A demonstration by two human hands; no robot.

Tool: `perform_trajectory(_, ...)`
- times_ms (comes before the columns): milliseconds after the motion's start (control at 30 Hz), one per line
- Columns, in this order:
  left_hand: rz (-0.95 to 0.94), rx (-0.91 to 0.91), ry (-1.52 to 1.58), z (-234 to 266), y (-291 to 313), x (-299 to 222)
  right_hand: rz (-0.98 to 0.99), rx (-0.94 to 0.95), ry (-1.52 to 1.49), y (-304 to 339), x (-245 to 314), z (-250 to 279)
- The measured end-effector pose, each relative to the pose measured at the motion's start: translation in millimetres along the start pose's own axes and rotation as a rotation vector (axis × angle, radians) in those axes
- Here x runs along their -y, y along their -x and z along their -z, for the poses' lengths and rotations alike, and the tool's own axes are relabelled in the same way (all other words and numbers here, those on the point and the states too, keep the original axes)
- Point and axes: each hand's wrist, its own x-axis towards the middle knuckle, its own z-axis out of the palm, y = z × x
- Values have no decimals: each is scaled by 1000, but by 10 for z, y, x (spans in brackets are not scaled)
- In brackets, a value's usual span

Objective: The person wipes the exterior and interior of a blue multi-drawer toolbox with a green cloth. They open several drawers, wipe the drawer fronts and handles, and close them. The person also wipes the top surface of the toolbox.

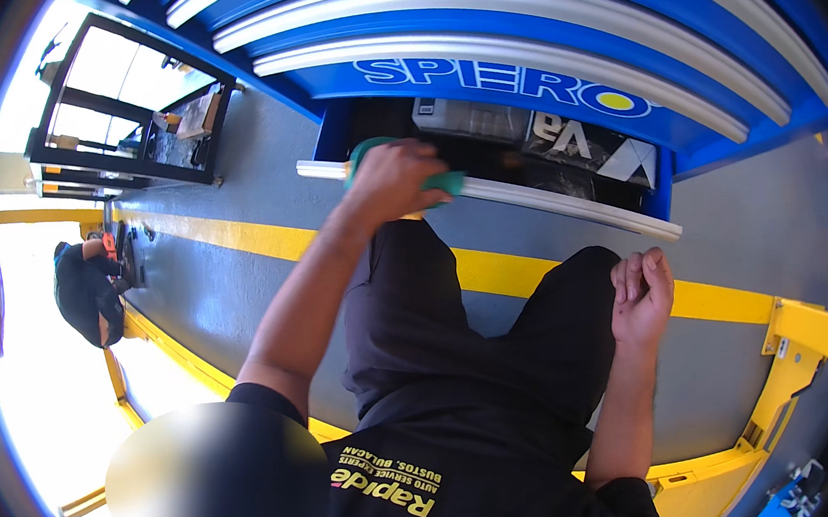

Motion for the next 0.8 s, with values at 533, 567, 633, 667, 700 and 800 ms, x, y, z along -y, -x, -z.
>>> perform_trajectory(533, 497, -97, 401, 157, 810, 1336, -55, 96, 892, 122, 40, 335)
perform_trajectory(567, 596, 3, 510, 241, 727, 1300, -116, -41, 835, 298, 84, 535)
perform_trajectory(633, 549, 41, 442, 250, 577, 1159, -121, -162, 797, 679, 143, 967)
perform_trajectory(667, 536, 54, 407, 251, 515, 1104, -124, -209, 779, 787, 170, 1084)
perform_trajectory(700, 482, 74, 389, 269, 386, 924, -129, -225, 800, 848, 213, 1112)
perform_trajectory(800, 284, 100, 339, 91, -116, 121, -140, -243, 851, 934, 330, 1085)
